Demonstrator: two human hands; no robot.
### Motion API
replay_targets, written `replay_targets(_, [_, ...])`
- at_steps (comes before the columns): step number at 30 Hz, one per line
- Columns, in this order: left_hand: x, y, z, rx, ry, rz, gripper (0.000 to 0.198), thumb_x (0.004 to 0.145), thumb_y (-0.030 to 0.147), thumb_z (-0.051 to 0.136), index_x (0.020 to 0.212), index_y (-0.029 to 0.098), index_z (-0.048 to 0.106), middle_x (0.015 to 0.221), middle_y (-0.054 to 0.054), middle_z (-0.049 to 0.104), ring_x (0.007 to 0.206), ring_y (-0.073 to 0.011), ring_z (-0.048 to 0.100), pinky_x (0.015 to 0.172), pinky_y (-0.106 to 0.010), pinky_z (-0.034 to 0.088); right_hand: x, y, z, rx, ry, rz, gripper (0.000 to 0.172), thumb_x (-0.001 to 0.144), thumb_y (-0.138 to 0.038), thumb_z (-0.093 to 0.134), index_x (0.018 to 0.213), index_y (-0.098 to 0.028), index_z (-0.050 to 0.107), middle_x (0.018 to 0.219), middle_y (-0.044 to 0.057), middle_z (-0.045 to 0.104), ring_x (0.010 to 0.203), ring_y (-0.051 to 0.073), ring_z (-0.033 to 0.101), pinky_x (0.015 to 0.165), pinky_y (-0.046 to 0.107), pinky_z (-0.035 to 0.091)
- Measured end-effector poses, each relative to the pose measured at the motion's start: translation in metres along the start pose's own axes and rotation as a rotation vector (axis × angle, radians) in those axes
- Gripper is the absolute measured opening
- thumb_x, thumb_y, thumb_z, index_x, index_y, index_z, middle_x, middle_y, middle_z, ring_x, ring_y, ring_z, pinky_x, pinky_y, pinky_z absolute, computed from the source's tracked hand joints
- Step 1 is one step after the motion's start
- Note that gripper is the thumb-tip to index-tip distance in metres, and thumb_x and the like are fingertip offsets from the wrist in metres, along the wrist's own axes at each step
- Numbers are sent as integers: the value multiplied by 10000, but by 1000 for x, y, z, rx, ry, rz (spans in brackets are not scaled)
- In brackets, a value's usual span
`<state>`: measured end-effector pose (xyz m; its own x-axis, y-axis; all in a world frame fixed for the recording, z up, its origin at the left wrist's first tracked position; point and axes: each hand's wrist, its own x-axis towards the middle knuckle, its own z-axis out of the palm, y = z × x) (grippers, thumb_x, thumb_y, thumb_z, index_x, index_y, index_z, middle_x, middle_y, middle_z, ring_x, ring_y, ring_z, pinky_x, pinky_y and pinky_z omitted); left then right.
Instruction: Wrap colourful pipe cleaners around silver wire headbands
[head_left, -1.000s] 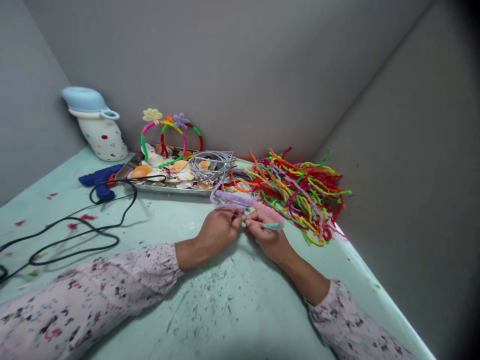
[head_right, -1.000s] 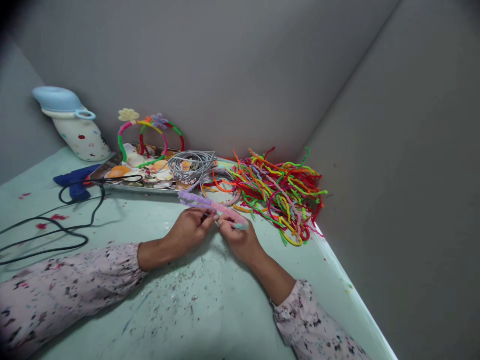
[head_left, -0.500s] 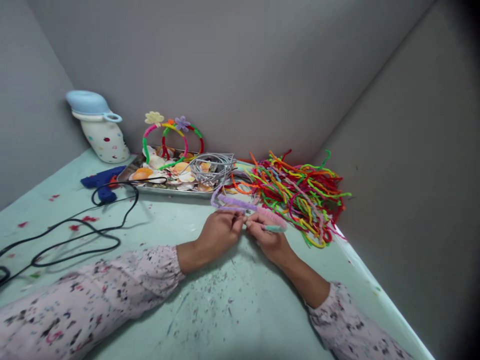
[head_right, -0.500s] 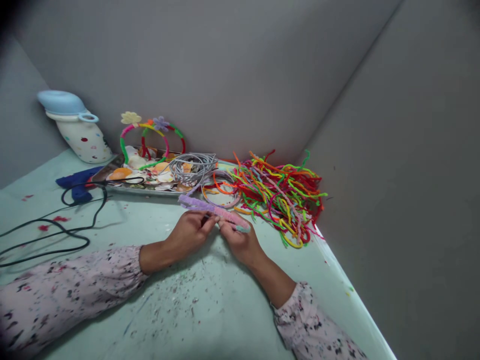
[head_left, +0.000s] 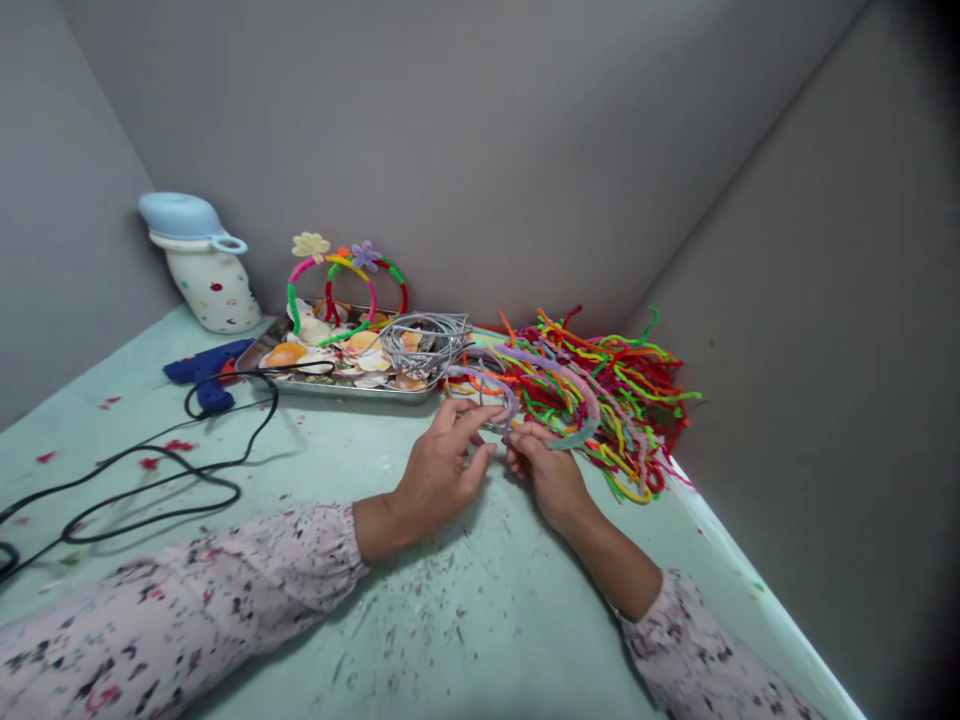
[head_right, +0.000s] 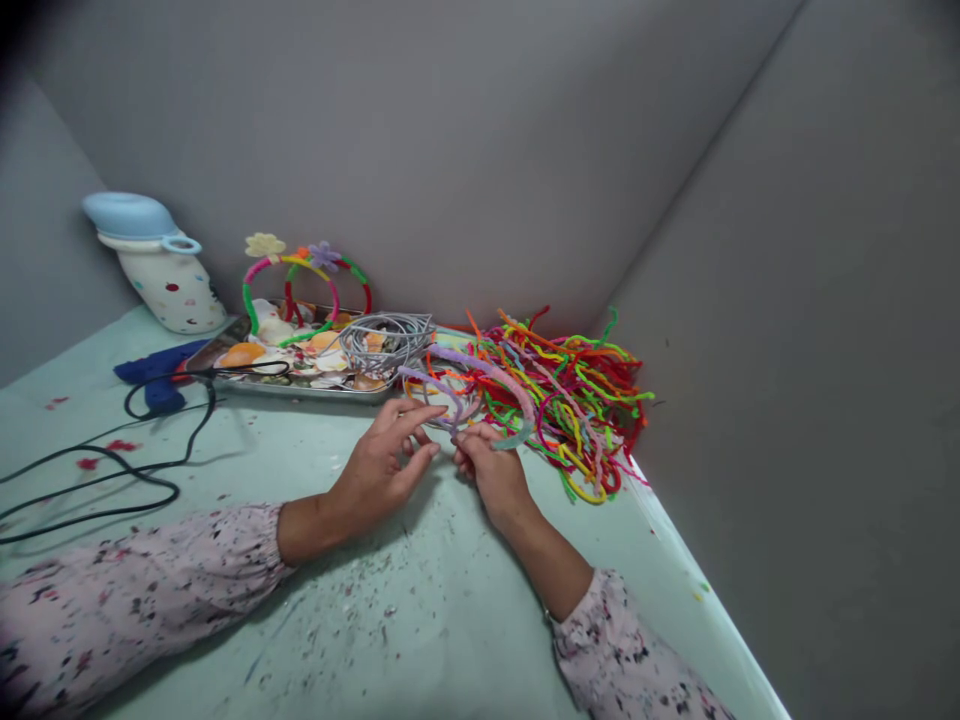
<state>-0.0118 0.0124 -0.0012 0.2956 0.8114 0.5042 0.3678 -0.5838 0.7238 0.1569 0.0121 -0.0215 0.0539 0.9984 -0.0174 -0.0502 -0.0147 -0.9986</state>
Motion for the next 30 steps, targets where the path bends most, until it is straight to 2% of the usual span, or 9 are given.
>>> replay_targets(3, [2, 1, -3, 74, 99, 51, 355, 853, 136, 536, 1204, 186, 561, 1221, -115, 527, 1053, -204, 586, 814, -321, 535, 0, 1, -1, -22, -19, -1, 152, 759, -303, 590, 649, -199, 578, 563, -34, 555, 516, 119, 465, 521, 260, 352])
replay_targets(5, [3, 2, -4, 122, 163, 118, 330, 856, 130, 532, 1183, 178, 551, 1252, -121, 529, 1202, -237, 509, 974, -391, 472, -1, 0, -1, -45, -22, -1, 138, 748, -287, 575, 641, -200, 575, 553, -33, 552, 518, 124, 462, 521, 263, 348])
replay_targets(7, [5, 2, -5, 153, 206, 154, 338, 865, 136, 529, 1201, 175, 528, 1279, -125, 523, 1247, -243, 475, 1056, -433, 403, -2, -2, 0, -66, -16, 5, 125, 728, -275, 558, 627, -201, 569, 539, -31, 544, 514, 128, 451, 516, 268, 340])
replay_targets(10, [5, 3, -7, 152, 251, 140, 351, 876, 171, 532, 1226, 173, 499, 1309, -136, 506, 1267, -253, 456, 1071, -448, 377, -4, -6, 1, -92, -19, 1, 114, 688, -262, 526, 589, -206, 538, 514, -29, 514, 511, 134, 430, 510, 274, 322])
replay_targets(16, [5, 1, -8, -11, 307, 134, 387, 917, 239, 499, 1293, 173, 441, 1291, -137, 513, 1228, -242, 472, 1054, -440, 383, -6, -7, 0, -156, -86, -34, 126, 664, -254, 520, 548, -206, 525, 489, -27, 481, 509, 135, 412, 512, 277, 313])
replay_targets(19, [4, -1, -6, -120, 259, 112, 447, 917, 276, 513, 1337, 183, 393, 1313, -139, 507, 1167, -228, 520, 1012, -415, 421, -3, -1, -4, -14, -43, 6, 104, 671, -259, 532, 583, -205, 541, 522, -27, 507, 508, 127, 433, 497, 262, 303])
replay_targets(22, [3, -2, -3, -161, 177, 33, 468, 880, 295, 574, 1302, 183, 407, 1225, -129, 569, 1027, -208, 588, 926, -382, 467, 1, 4, -6, 78, 2, 24, 107, 689, -264, 534, 599, -206, 535, 534, -29, 514, 485, 117, 417, 466, 251, 268])
replay_targets(27, [4, 0, -1, -84, -100, -191, 149, 864, 297, 553, 946, 174, 565, 849, -39, 643, 734, -160, 577, 684, -295, 453, -3, 0, -2, 64, -31, -4, 101, 709, -288, 554, 645, -210, 551, 542, -36, 521, 503, 122, 431, 488, 249, 306])
replay_targets(30, [4, -1, -1, -93, -174, -239, 157, 870, 290, 513, 799, 167, 581, 728, -14, 612, 661, -146, 527, 612, -266, 401, -8, -7, 1, -66, -71, -50, 137, 729, -295, 559, 625, -206, 555, 535, -35, 517, 510, 124, 424, 511, 263, 322])
